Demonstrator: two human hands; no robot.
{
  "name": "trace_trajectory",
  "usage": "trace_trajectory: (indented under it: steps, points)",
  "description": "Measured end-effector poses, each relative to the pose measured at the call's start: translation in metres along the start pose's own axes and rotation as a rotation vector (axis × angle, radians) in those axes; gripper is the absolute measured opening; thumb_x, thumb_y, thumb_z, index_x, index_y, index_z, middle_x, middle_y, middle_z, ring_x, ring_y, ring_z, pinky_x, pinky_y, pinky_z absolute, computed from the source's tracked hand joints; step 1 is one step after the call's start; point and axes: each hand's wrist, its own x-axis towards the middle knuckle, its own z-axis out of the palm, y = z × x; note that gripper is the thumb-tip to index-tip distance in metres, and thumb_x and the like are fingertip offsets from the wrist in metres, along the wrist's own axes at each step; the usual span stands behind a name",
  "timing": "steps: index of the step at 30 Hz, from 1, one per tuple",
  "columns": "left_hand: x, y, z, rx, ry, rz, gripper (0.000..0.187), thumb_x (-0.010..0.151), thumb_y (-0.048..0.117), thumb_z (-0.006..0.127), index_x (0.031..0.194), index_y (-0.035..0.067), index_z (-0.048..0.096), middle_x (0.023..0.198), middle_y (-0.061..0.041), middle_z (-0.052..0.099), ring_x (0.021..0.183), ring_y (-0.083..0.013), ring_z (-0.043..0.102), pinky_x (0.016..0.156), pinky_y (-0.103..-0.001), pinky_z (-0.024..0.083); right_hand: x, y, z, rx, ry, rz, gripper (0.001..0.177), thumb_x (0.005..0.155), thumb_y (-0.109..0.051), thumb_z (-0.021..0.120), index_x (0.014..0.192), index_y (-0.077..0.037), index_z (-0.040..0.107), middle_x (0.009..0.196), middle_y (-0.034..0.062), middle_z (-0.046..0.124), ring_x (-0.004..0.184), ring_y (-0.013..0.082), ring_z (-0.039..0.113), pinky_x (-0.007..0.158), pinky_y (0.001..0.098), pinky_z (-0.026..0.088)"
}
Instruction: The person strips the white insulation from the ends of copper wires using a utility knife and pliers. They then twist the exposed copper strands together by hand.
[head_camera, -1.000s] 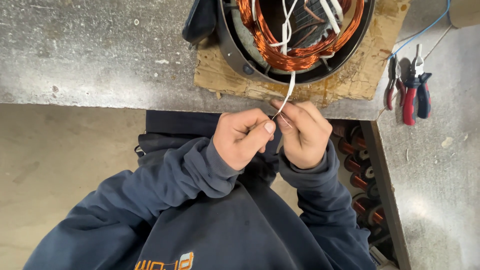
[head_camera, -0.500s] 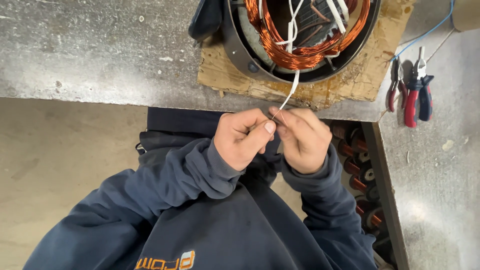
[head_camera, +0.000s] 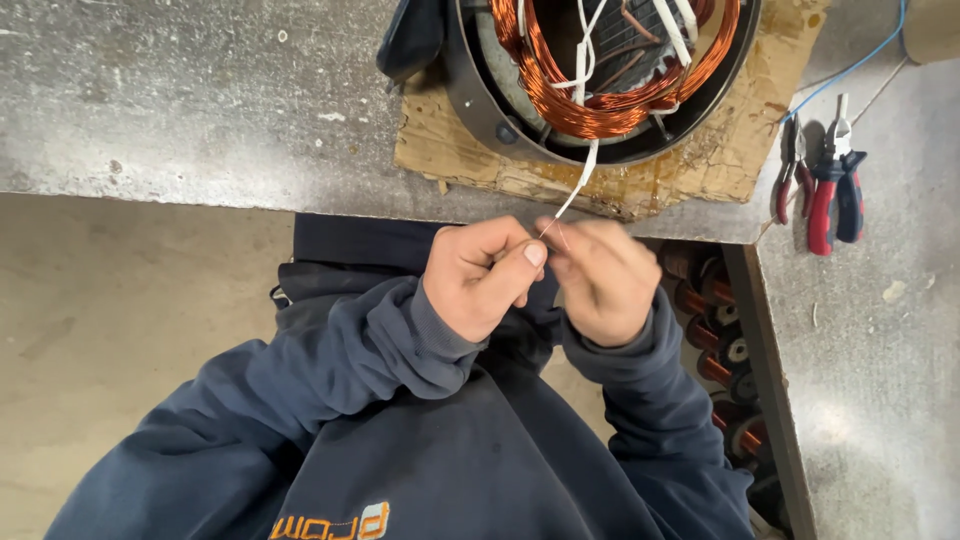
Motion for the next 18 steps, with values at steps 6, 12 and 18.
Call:
trace_trajectory:
  steps: [6,12,18]
  points:
    - [-0.003,-0.003,0.003,-0.019,0.015,-0.008,0.026,0.104,0.018,0.062,0.085,0.001,0.065,0.068,0.001,0.064,0.060,-0.0036,0.056,0.055,-0.022,0.044,-0.001,0.003,0.001,0.010,0.027,0.044,0.028,0.093,0.005,0.070,0.121,-0.003,0.072,0.099,0.0121,0.068,0.087,0.0246,0.069,0.080,0.0316,0.056]
    - [-0.005,-0.006,0.002,-0.042,0.024,-0.008,0.027,0.104,0.017,0.063,0.084,0.000,0.066,0.068,0.000,0.063,0.060,-0.0038,0.056,0.055,-0.023,0.044,0.000,0.004,0.001,-0.023,0.004,-0.035,0.027,0.093,0.003,0.071,0.119,-0.002,0.072,0.100,0.0131,0.069,0.087,0.0246,0.071,0.080,0.0308,0.057]
    - [-0.011,-0.017,-0.002,-0.098,0.036,-0.050,0.025,0.103,0.015,0.062,0.083,0.000,0.064,0.070,0.000,0.065,0.060,-0.0039,0.056,0.055,-0.023,0.045,-0.002,-0.004,0.001,0.003,0.023,-0.004,0.022,0.097,0.000,0.071,0.119,-0.001,0.073,0.101,0.0128,0.070,0.086,0.0228,0.070,0.077,0.0287,0.056]
